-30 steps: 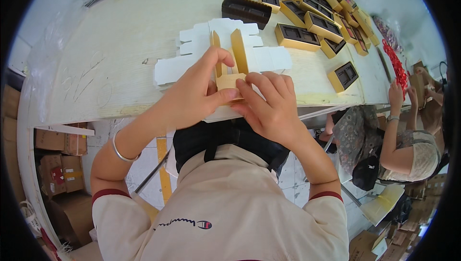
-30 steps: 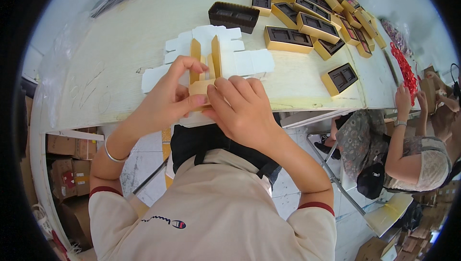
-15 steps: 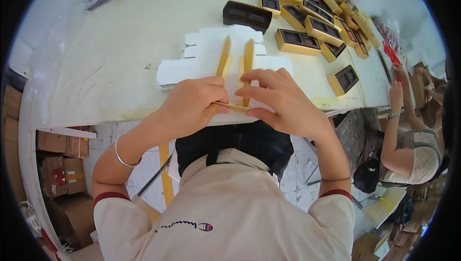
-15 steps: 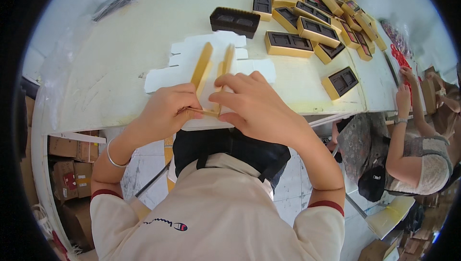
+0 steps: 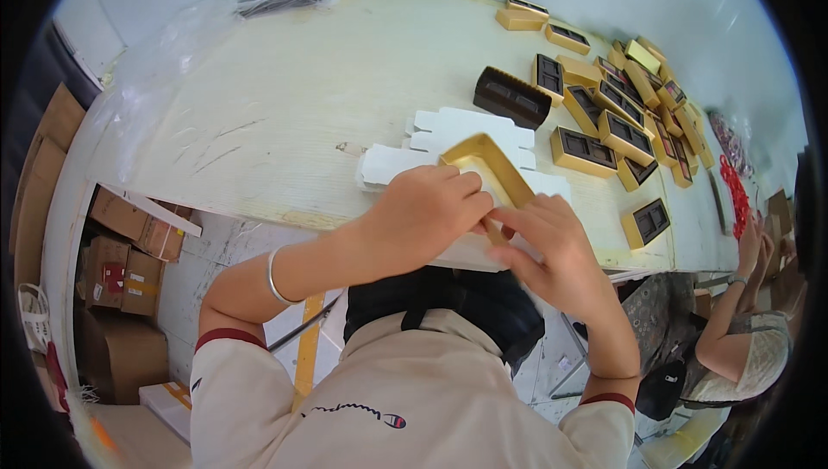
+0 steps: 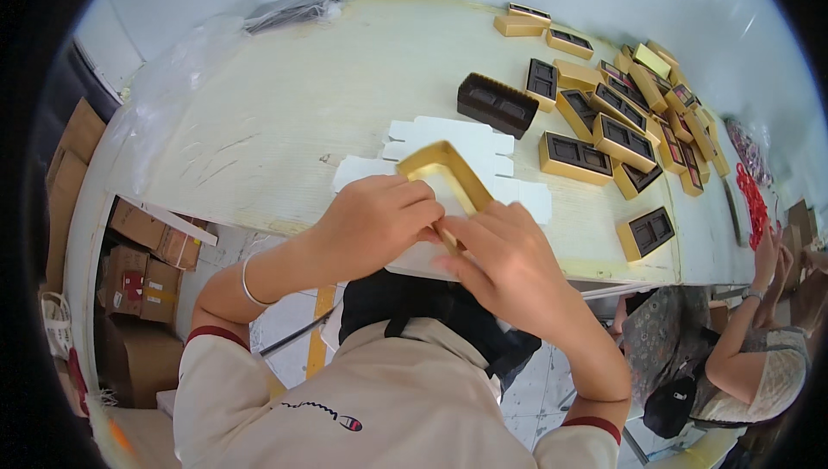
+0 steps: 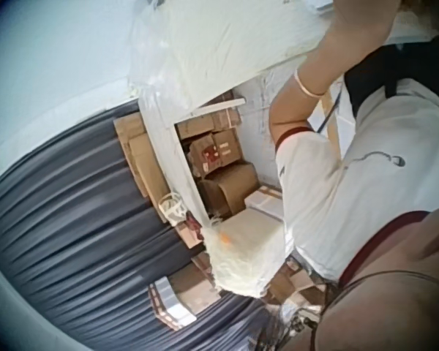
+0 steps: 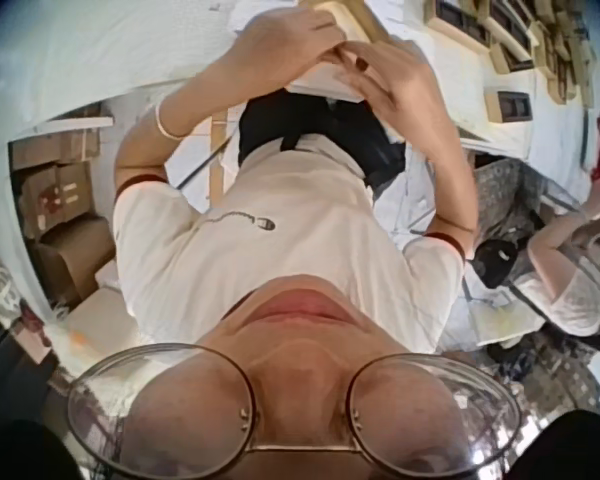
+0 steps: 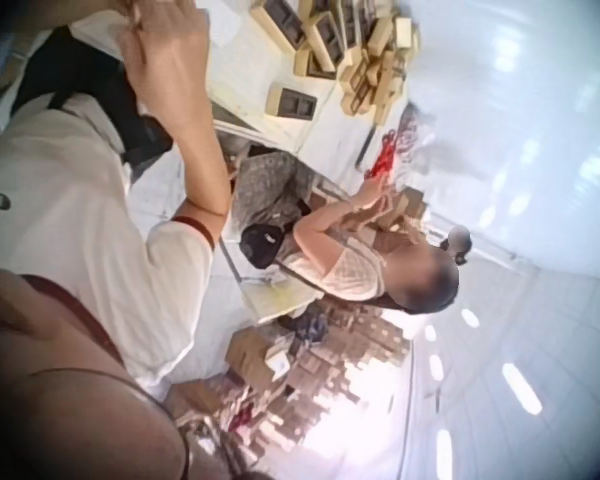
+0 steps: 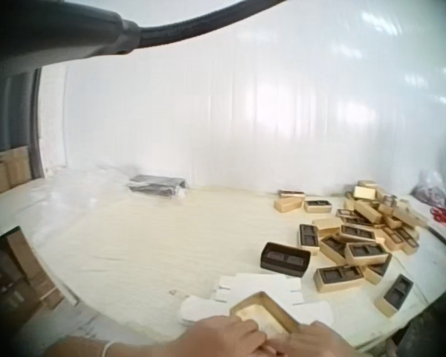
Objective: The person folds flat cardboard sheets into small rectangular boxes, inserts black plastic trays into them, and closes the lids. The process is repeated continuously with multiple units on a cluttered worktable.
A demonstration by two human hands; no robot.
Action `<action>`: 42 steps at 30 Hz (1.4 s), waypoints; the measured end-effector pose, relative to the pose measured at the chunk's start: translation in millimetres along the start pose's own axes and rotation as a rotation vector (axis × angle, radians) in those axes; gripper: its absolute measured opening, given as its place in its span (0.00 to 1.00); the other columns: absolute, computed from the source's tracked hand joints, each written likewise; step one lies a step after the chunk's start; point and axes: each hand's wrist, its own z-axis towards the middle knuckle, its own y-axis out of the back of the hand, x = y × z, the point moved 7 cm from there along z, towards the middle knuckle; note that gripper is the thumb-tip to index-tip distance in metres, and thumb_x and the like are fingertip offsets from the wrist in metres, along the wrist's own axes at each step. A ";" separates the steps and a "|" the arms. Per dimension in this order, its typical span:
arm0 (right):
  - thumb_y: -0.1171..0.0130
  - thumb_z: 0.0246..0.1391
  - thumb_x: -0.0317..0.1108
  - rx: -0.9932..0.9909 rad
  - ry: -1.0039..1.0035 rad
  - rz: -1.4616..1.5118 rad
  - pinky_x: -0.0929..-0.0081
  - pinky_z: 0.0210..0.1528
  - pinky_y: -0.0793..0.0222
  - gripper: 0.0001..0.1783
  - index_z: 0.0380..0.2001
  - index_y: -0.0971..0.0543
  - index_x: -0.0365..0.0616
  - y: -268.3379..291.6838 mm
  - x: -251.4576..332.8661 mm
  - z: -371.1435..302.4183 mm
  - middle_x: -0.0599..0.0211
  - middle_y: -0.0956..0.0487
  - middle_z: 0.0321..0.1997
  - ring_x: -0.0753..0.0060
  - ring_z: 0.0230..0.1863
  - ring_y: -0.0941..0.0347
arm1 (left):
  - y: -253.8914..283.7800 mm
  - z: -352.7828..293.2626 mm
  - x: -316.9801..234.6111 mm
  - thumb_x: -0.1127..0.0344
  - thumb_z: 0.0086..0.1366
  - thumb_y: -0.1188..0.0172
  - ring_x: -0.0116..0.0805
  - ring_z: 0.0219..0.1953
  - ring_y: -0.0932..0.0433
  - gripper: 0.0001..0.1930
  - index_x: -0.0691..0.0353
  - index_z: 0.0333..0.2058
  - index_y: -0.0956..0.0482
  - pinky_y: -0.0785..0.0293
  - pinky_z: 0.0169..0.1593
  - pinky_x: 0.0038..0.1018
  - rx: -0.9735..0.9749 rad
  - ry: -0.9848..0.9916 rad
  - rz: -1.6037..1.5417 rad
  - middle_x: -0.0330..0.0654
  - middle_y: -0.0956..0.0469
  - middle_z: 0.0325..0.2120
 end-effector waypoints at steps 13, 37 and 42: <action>0.34 0.43 0.42 0.163 0.036 0.022 0.66 0.44 0.37 0.24 0.46 0.22 0.47 -7.2 -44.1 -30.7 0.63 0.26 0.39 0.58 0.40 0.31 | -9.1 2.8 20.5 0.67 0.38 0.27 0.41 0.48 0.28 0.23 0.58 0.37 0.22 0.29 0.50 0.32 0.363 -0.003 -0.437 0.41 0.30 0.51; 0.42 0.48 0.22 0.106 -0.408 0.389 0.65 0.43 0.39 0.14 0.41 0.25 0.44 -34.9 -41.8 -33.0 0.62 0.24 0.30 0.60 0.34 0.29 | -31.1 -5.6 8.7 0.69 0.58 0.40 0.47 0.27 0.25 0.07 0.61 0.33 0.26 0.29 0.30 0.35 0.111 0.173 -0.364 0.44 0.25 0.26; 0.37 0.42 0.25 -0.002 -0.013 0.022 0.60 0.50 0.38 0.30 0.53 0.28 0.47 -12.1 -15.2 -40.0 0.54 0.28 0.51 0.53 0.50 0.32 | -27.1 -1.9 15.5 0.74 0.56 0.38 0.35 0.21 0.29 0.04 0.66 0.29 0.25 0.35 0.25 0.27 0.166 0.231 -0.554 0.43 0.27 0.22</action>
